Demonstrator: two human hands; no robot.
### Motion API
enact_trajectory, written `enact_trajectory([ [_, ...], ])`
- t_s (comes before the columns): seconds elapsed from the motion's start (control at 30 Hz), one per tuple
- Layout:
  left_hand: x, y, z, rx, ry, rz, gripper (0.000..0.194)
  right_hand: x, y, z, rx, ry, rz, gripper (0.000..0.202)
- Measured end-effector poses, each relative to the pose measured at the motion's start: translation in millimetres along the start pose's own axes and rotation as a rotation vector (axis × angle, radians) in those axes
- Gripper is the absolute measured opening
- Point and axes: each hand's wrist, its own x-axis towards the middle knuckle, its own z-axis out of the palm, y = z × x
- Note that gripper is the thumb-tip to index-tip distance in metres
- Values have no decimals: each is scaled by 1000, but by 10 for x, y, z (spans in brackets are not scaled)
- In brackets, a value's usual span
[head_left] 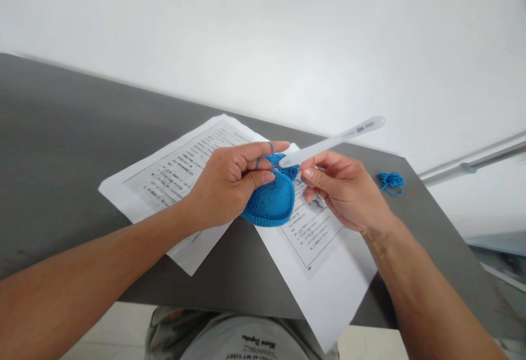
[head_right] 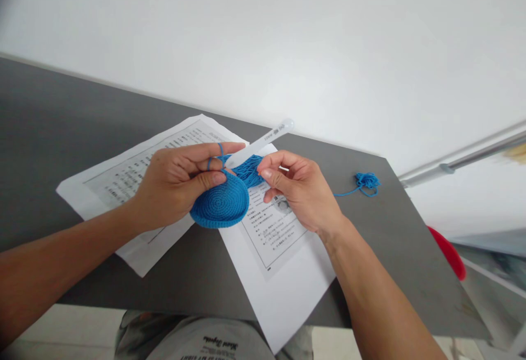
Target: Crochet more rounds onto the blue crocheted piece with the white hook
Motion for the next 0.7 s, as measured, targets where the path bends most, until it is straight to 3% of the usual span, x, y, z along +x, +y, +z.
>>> enact_trajectory([
  [0.33,-7,-33,-3,35,-69,-41,49,-76,38,141,61,-110,5,17],
  [0.7,1,-62,-3,118,-110,-18,49,-65,75,221,16,-28,-40,12],
])
